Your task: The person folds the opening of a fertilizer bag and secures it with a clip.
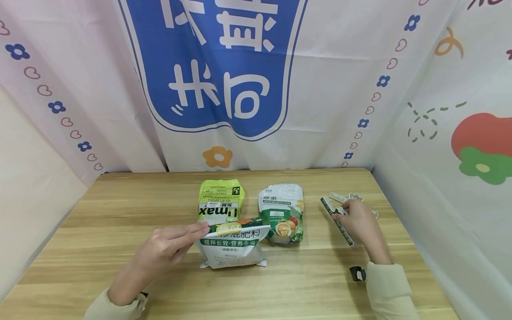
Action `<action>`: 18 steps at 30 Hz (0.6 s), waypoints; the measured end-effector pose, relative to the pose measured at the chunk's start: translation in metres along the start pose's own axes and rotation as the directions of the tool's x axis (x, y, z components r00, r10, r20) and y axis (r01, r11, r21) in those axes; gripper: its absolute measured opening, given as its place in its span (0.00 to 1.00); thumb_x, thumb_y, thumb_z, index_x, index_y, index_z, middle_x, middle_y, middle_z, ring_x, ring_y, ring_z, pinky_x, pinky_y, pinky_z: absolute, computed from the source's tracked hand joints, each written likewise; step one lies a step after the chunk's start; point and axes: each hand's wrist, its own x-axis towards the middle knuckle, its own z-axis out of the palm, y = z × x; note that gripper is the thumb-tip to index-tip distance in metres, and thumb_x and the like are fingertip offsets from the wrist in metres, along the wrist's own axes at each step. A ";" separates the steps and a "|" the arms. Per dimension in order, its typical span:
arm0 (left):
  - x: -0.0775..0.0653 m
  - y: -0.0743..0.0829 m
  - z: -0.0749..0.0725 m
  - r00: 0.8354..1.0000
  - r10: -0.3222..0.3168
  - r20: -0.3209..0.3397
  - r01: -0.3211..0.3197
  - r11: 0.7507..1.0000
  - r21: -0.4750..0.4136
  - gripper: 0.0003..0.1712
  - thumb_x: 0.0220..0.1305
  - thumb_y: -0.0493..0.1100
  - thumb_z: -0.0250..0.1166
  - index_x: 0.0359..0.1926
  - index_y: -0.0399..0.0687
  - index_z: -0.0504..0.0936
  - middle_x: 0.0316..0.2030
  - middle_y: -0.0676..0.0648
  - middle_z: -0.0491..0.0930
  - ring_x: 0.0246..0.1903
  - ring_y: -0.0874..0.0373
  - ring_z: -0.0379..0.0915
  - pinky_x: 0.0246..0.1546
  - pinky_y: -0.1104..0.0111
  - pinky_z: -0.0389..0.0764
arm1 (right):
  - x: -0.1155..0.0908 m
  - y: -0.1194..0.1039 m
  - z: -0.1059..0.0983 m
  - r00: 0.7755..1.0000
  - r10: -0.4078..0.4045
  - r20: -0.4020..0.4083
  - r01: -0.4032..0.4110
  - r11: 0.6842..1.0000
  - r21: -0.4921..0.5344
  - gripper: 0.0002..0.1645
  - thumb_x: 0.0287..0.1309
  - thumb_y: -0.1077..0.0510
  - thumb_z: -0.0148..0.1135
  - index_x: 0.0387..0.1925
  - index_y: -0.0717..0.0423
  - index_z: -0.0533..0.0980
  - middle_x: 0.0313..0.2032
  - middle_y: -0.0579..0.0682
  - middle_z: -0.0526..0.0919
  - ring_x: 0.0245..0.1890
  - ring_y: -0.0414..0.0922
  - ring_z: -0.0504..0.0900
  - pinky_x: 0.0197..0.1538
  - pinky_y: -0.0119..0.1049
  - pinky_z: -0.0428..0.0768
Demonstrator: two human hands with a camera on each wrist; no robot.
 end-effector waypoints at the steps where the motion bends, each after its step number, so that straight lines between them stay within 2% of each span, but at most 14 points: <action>1: 0.000 0.000 0.000 1.000 -0.001 0.000 0.001 1.000 0.001 0.31 0.42 0.20 0.70 0.52 0.39 0.90 0.46 0.42 0.92 0.40 0.50 0.92 0.40 0.68 0.90 | -0.001 -0.002 -0.001 1.000 -0.008 -0.006 0.008 1.000 -0.002 0.33 0.64 0.51 0.72 0.58 0.74 0.78 0.54 0.75 0.83 0.54 0.69 0.83 0.53 0.63 0.84; 3: 0.000 0.001 0.000 1.000 -0.006 0.004 0.006 1.000 0.004 0.31 0.42 0.19 0.70 0.52 0.39 0.90 0.46 0.42 0.92 0.41 0.50 0.92 0.40 0.68 0.90 | -0.002 -0.005 -0.002 1.000 -0.023 -0.016 0.023 1.000 -0.003 0.29 0.64 0.50 0.73 0.54 0.71 0.81 0.48 0.70 0.85 0.46 0.63 0.84 0.47 0.56 0.84; 6: 0.000 0.001 0.000 1.000 -0.011 0.006 0.011 1.000 0.014 0.33 0.40 0.19 0.71 0.52 0.39 0.89 0.46 0.42 0.92 0.41 0.50 0.92 0.40 0.68 0.90 | -0.004 -0.009 -0.003 0.999 -0.043 -0.033 0.043 0.999 -0.001 0.24 0.63 0.51 0.74 0.49 0.68 0.84 0.38 0.62 0.84 0.37 0.53 0.78 0.38 0.44 0.77; 9: 0.000 0.001 0.000 1.000 -0.010 0.007 0.009 1.000 0.026 0.34 0.40 0.18 0.71 0.52 0.39 0.89 0.46 0.42 0.92 0.41 0.50 0.92 0.40 0.68 0.91 | -0.006 -0.014 -0.005 0.997 -0.061 -0.054 0.061 0.998 0.004 0.25 0.61 0.51 0.75 0.51 0.68 0.84 0.38 0.60 0.85 0.35 0.49 0.76 0.36 0.38 0.74; 11: -0.001 0.000 0.000 1.000 -0.006 0.007 0.006 0.999 0.033 0.31 0.44 0.19 0.69 0.53 0.39 0.89 0.46 0.42 0.92 0.40 0.50 0.92 0.39 0.68 0.91 | -0.007 -0.017 -0.005 0.996 -0.070 -0.059 0.071 0.997 0.016 0.26 0.62 0.53 0.74 0.52 0.69 0.83 0.37 0.60 0.84 0.35 0.48 0.76 0.35 0.37 0.73; 15: -0.002 -0.001 0.002 1.000 0.009 -0.002 -0.008 0.999 0.041 0.20 0.63 0.24 0.61 0.52 0.39 0.89 0.46 0.42 0.92 0.40 0.50 0.92 0.39 0.69 0.90 | -0.010 -0.025 -0.008 0.992 -0.097 -0.081 0.100 0.994 0.037 0.24 0.62 0.54 0.74 0.51 0.69 0.84 0.33 0.55 0.81 0.31 0.46 0.72 0.31 0.35 0.69; 18: -0.002 -0.001 0.003 1.000 0.011 -0.008 -0.011 0.999 0.036 0.19 0.69 0.26 0.55 0.50 0.39 0.90 0.45 0.42 0.92 0.40 0.50 0.92 0.39 0.69 0.90 | -0.012 -0.031 -0.009 0.986 -0.122 -0.115 0.127 0.991 0.039 0.22 0.60 0.54 0.76 0.49 0.66 0.85 0.29 0.51 0.80 0.28 0.44 0.71 0.29 0.33 0.68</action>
